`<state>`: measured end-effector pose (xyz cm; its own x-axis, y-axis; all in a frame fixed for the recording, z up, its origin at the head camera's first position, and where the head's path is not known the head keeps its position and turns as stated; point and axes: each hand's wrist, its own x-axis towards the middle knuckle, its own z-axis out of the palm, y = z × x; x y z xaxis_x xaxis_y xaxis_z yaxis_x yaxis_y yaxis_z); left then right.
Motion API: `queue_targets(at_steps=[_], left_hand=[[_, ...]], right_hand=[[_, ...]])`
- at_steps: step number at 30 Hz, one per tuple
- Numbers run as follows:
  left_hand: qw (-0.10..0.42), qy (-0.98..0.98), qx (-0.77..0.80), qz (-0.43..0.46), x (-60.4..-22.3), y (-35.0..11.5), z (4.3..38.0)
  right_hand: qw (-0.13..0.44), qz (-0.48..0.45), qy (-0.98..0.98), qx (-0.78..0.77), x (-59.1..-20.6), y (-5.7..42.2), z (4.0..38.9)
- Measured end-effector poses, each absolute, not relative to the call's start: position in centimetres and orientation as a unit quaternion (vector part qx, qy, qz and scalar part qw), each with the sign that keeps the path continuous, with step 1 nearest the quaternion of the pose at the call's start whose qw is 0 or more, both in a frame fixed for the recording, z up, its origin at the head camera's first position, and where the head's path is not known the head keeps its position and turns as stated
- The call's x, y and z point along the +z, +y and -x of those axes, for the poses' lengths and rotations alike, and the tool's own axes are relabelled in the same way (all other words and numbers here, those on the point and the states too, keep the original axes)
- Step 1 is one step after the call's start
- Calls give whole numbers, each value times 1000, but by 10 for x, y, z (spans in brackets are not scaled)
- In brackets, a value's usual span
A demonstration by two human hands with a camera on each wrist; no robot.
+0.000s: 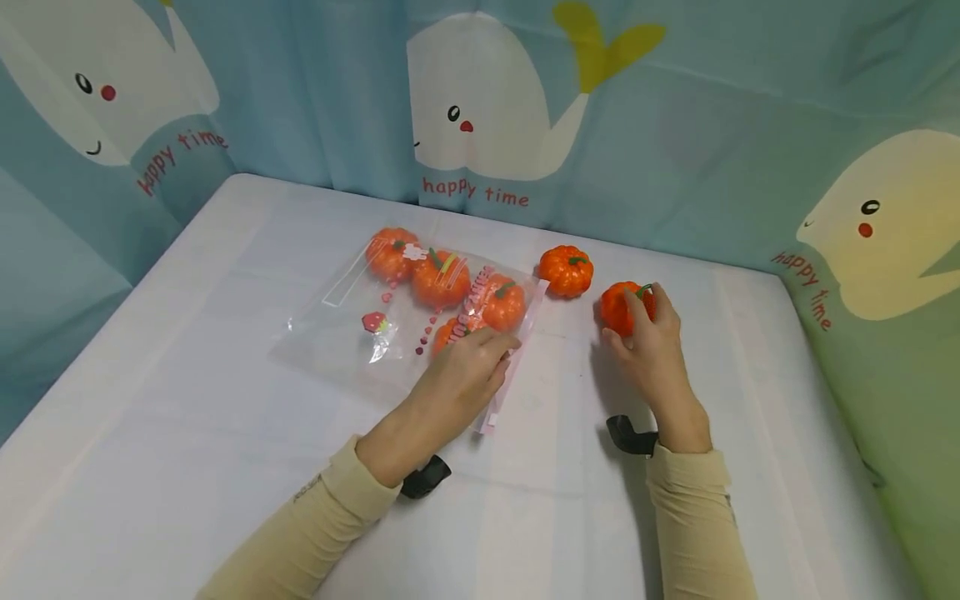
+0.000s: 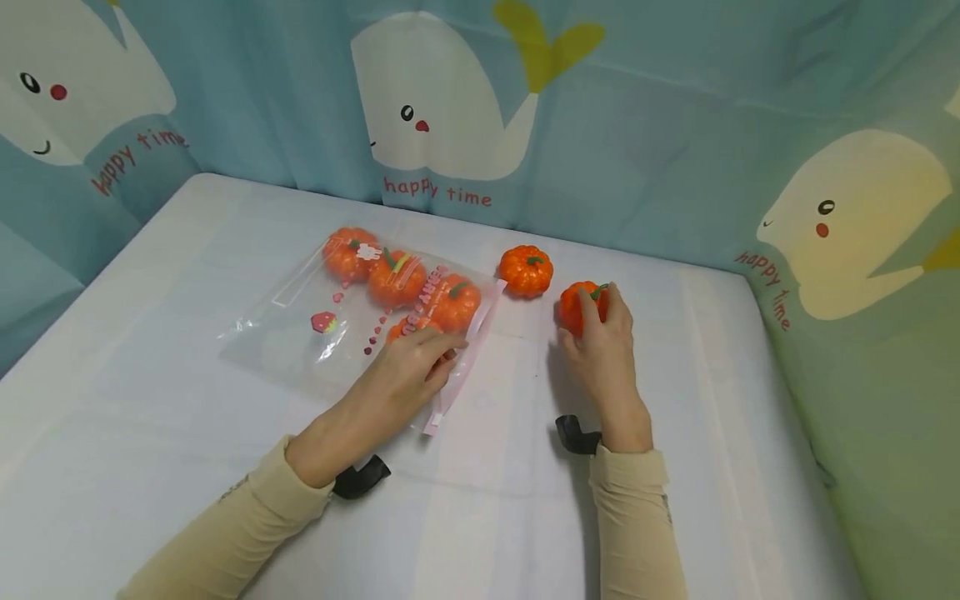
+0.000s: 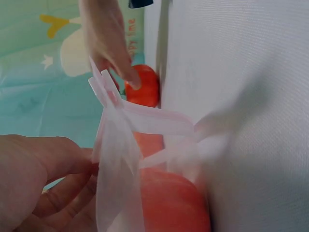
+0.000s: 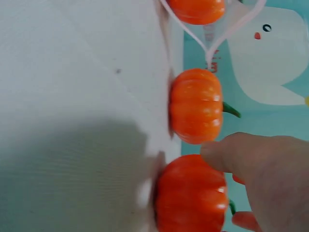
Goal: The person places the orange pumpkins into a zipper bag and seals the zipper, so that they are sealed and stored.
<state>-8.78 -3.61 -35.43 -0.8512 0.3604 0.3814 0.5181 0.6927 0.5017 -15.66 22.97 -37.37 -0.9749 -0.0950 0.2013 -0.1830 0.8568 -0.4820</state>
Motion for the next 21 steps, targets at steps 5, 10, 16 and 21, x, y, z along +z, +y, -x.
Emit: queue_targets(at_steps=[5, 10, 16, 21], left_hand=[[114, -912, -317, 235, -354, -37, 87], [114, -912, -317, 234, -353, -37, 89], [103, -914, -322, 224, -354, -37, 90], [107, -914, -319, 225, -355, -37, 90]], right_hand=[[68, -61, -964, 251, -381, 228, 159], [109, -89, -959, 244, -385, 229, 161], [144, -102, -947, 267, -387, 223, 158], [146, -111, -951, 250, -385, 219, 156]])
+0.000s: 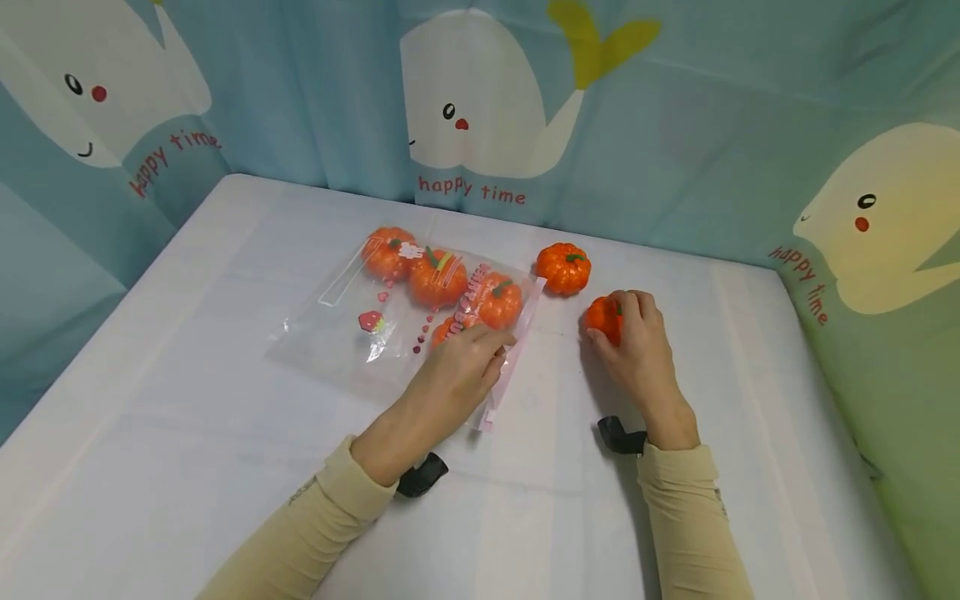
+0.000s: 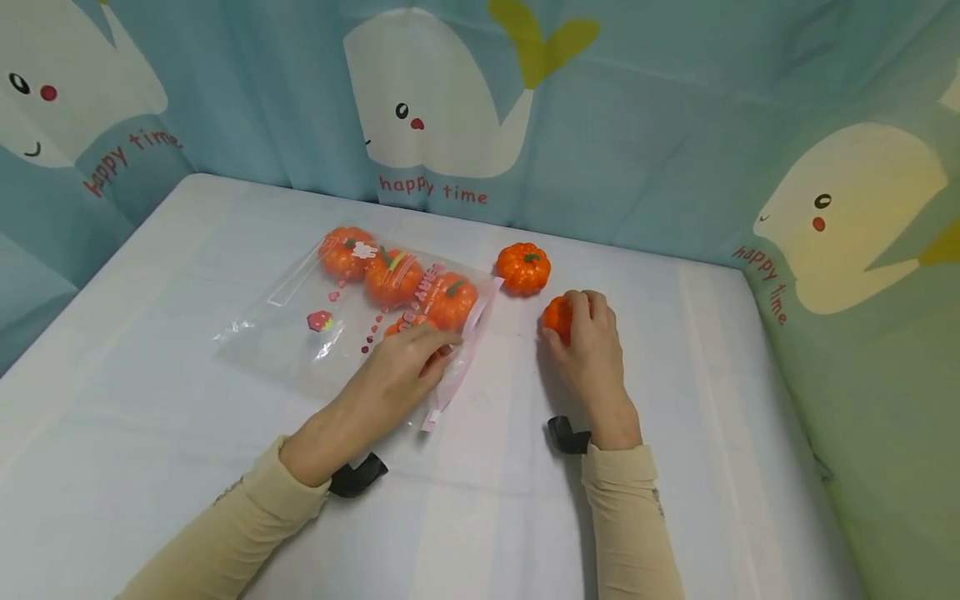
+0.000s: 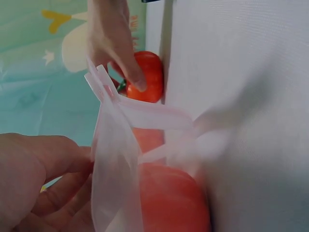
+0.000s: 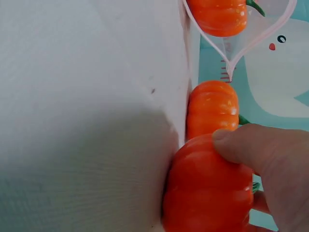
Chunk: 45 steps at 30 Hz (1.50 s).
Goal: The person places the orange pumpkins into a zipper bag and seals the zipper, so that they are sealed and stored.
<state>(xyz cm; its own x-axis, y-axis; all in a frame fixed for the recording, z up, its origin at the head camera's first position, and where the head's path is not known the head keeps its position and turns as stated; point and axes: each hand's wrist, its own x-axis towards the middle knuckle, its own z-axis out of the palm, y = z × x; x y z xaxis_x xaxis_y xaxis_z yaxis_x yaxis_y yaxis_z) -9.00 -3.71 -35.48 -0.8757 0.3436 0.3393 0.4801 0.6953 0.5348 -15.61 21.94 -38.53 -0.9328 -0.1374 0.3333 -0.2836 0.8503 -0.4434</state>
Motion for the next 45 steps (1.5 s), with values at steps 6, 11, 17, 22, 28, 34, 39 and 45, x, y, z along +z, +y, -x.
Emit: queue_targets(at_steps=[6, 11, 17, 22, 28, 34, 39, 45], left_hand=[[120, -914, -310, 233, -355, -37, 89], [129, -914, -305, 236, -356, -38, 87], [148, -913, -289, 246, -354, -39, 88], [150, -909, -299, 247, -356, -40, 87], [146, -909, -302, 246, -356, -39, 87], [137, -910, -301, 248, -356, -38, 87], [138, -911, -295, 252, -355, -38, 87], [136, -911, -294, 255, -352, -39, 87]], right_hand=[[121, -117, -959, 226, -379, 219, 152], [95, -126, -962, 221, -376, 219, 146], [31, -176, -957, 229, -368, 214, 140], [9, -168, -957, 236, -369, 210, 136], [1, -181, -947, 265, -367, 207, 133], [-25, -238, -924, 300, -357, 197, 123], [-36, -285, -905, 312, -353, 184, 118], [-48, -311, -896, 314, -355, 171, 114]])
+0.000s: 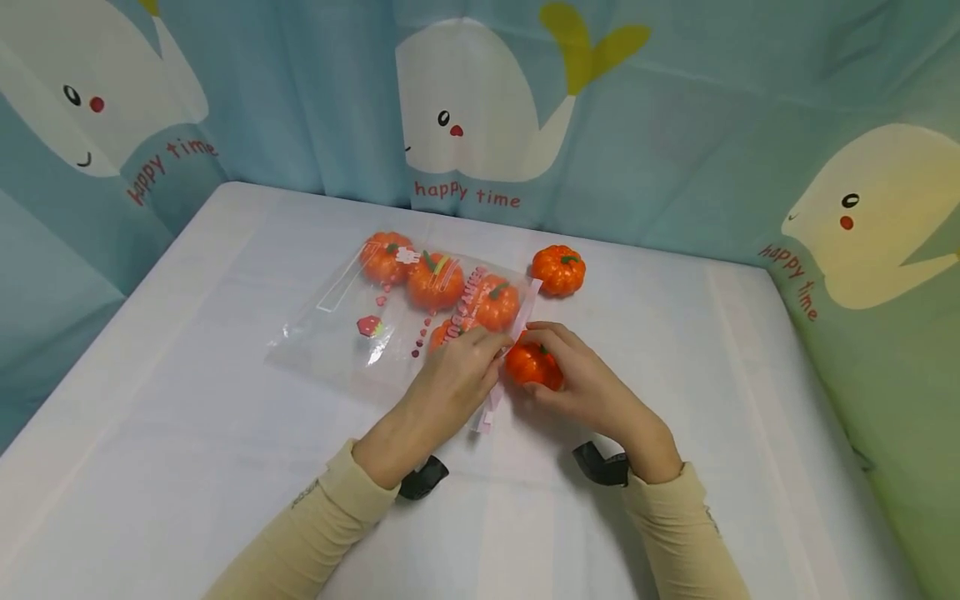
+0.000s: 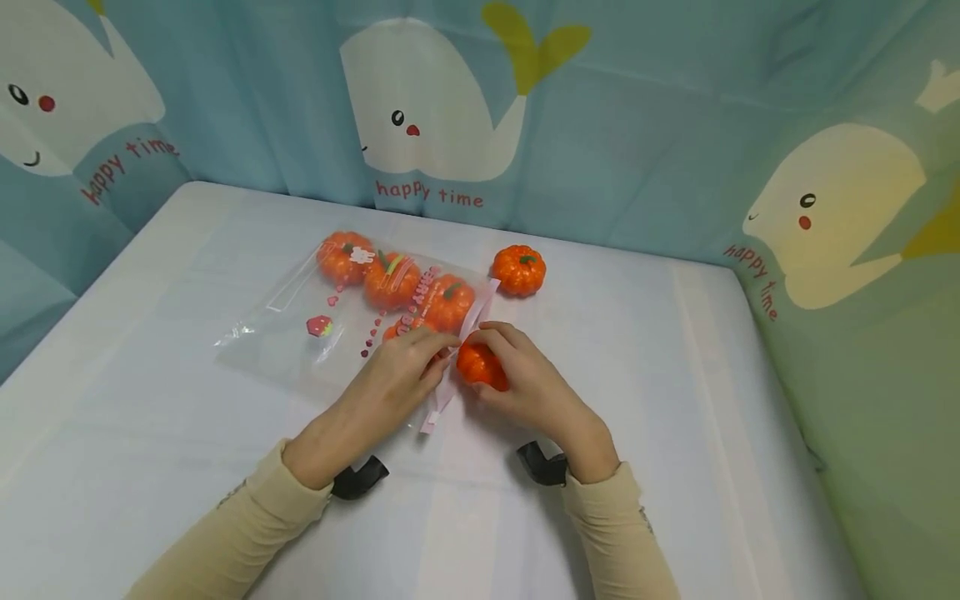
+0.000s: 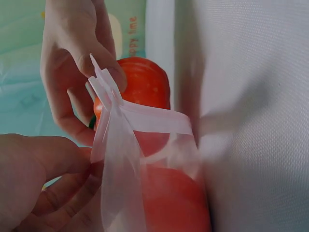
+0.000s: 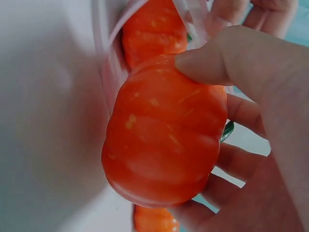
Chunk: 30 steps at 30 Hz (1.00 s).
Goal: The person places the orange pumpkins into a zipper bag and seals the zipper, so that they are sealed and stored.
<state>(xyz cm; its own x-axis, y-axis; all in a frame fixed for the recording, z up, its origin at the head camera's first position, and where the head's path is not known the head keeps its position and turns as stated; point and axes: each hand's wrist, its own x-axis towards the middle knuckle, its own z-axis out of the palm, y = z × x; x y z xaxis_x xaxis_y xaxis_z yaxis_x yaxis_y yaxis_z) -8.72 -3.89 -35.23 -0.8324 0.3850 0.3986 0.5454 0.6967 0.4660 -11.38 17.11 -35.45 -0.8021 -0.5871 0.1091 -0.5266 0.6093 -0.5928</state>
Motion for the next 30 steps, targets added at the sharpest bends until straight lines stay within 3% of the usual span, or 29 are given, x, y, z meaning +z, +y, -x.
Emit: queue_targets(at_steps=[30], left_hand=[[137, -910, -309, 239, -346, -43, 89]], right_hand=[[100, 296, 900, -303, -357, 172, 114]])
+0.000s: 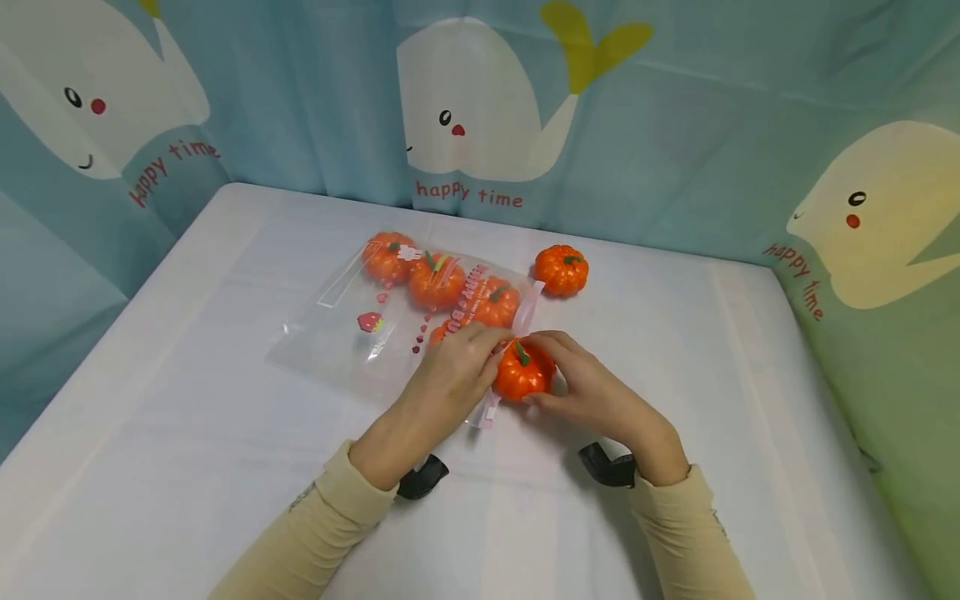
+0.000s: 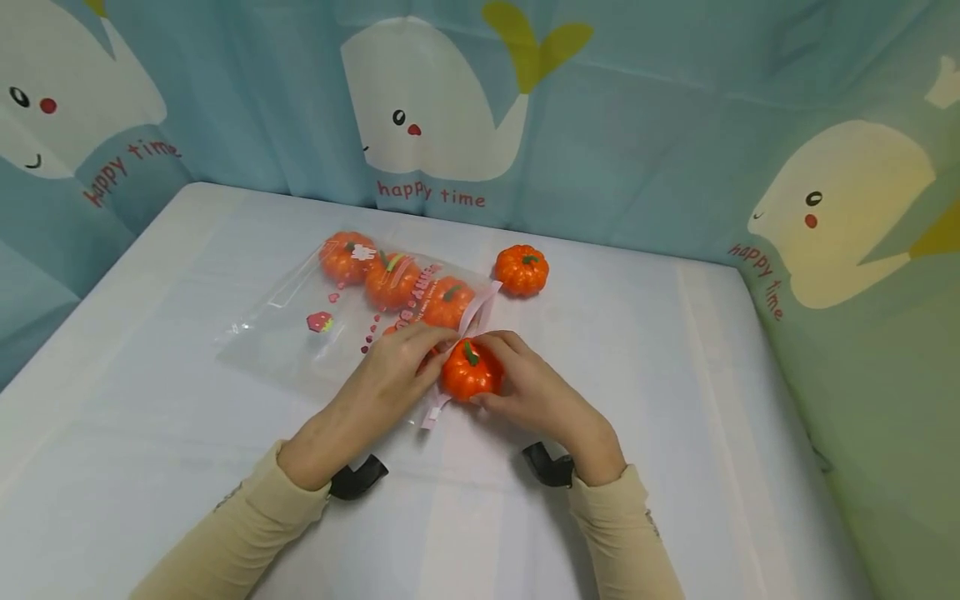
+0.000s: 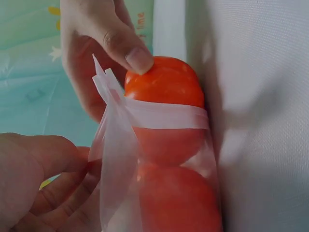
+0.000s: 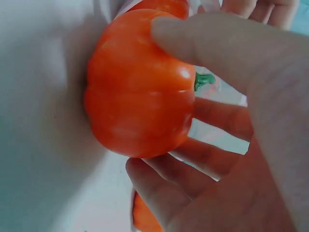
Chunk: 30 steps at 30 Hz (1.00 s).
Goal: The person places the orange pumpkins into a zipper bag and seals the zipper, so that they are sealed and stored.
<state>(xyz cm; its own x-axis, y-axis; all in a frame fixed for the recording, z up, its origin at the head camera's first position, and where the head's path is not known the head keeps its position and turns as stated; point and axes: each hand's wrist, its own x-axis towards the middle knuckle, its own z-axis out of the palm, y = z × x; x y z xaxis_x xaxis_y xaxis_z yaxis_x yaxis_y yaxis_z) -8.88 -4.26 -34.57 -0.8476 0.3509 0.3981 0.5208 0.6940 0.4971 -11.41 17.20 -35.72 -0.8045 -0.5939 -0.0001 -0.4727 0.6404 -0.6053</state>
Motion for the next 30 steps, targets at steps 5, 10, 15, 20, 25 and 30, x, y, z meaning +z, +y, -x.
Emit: queue_targets(at_steps=[5, 10, 15, 20, 25, 30], left_hand=[[143, -909, -300, 250, -346, -43, 88], [145, -908, -303, 251, -345, -44, 89], [129, -909, -312, 242, -344, -44, 89], [138, -908, -310, 245, -343, -44, 89], [149, -908, -302, 249, -345, -45, 87], [146, -911, -290, 254, -346, -44, 87]], right_hand=[[86, 322, 896, -292, -360, 163, 113], [86, 327, 896, -287, -358, 163, 113], [96, 319, 912, -238, -344, 176, 105], [122, 329, 916, -195, -332, 174, 94], [127, 344, 912, -183, -334, 160, 87], [114, 348, 913, -180, -334, 158, 85]])
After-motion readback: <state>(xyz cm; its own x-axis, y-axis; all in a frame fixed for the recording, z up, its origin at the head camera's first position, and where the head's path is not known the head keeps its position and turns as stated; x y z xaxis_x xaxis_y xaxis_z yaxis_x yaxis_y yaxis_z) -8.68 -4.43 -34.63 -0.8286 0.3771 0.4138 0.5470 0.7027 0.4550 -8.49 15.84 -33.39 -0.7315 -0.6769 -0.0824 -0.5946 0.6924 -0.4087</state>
